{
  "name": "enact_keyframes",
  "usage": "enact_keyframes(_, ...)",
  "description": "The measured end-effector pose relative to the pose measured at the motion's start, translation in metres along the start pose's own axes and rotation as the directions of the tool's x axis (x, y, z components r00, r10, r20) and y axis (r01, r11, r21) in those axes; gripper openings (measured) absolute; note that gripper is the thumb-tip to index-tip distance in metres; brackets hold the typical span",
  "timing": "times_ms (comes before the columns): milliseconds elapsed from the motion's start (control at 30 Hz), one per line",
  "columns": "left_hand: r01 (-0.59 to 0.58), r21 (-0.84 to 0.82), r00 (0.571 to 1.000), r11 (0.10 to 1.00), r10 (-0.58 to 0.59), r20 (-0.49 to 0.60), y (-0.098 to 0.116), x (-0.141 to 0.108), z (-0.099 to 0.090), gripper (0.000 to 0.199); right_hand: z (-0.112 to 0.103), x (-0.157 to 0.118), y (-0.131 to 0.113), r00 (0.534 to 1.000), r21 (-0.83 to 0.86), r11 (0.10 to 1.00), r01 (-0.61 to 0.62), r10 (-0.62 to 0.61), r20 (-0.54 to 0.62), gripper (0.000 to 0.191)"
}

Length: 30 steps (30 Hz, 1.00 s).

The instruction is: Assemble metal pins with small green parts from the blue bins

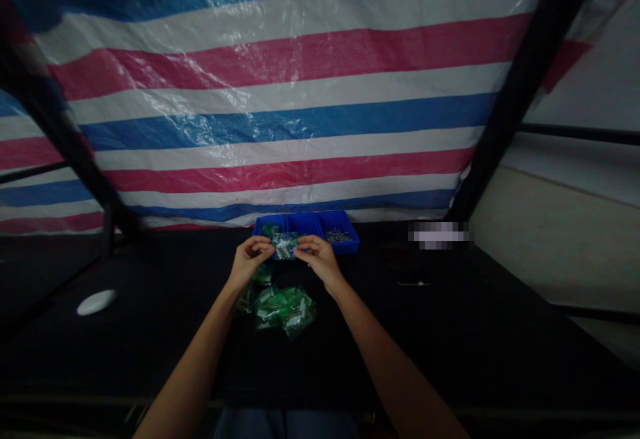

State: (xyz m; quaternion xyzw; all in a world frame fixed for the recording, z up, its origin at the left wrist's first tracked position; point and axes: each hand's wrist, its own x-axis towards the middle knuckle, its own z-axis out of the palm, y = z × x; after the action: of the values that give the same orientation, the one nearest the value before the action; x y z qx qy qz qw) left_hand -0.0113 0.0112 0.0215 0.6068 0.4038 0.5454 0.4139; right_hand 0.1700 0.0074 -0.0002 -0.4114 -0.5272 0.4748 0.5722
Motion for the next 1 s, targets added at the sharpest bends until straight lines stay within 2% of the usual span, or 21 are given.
enact_keyframes(233, 0.030, -0.016, 0.999, 0.999, -0.029, 0.032, -0.004, 0.000, -0.001, 0.036, -0.001, 0.000, 0.002, 0.998, 0.012, 0.998, -0.063, 0.063, -0.001, 0.038)
enact_keyframes(400, 0.054, 0.009, 0.998, 0.998, -0.054, 0.015, -0.009, 0.001, -0.001, 0.035, 0.000, -0.002, 0.000, 0.996, -0.020, 0.996, -0.083, 0.083, -0.020, 0.032)
enact_keyframes(667, -0.048, 0.162, 0.999, 0.986, 0.047, 0.011, -0.011, 0.001, -0.003, 0.026, 0.002, -0.002, -0.002, 0.997, 0.015, 0.997, -0.074, 0.074, -0.024, 0.023)
enact_keyframes(1000, 0.016, 0.070, 0.998, 0.997, -0.020, 0.064, -0.003, -0.001, -0.002, 0.029, -0.001, -0.003, -0.005, 0.995, 0.060, 0.993, -0.100, 0.098, 0.036, 0.025)
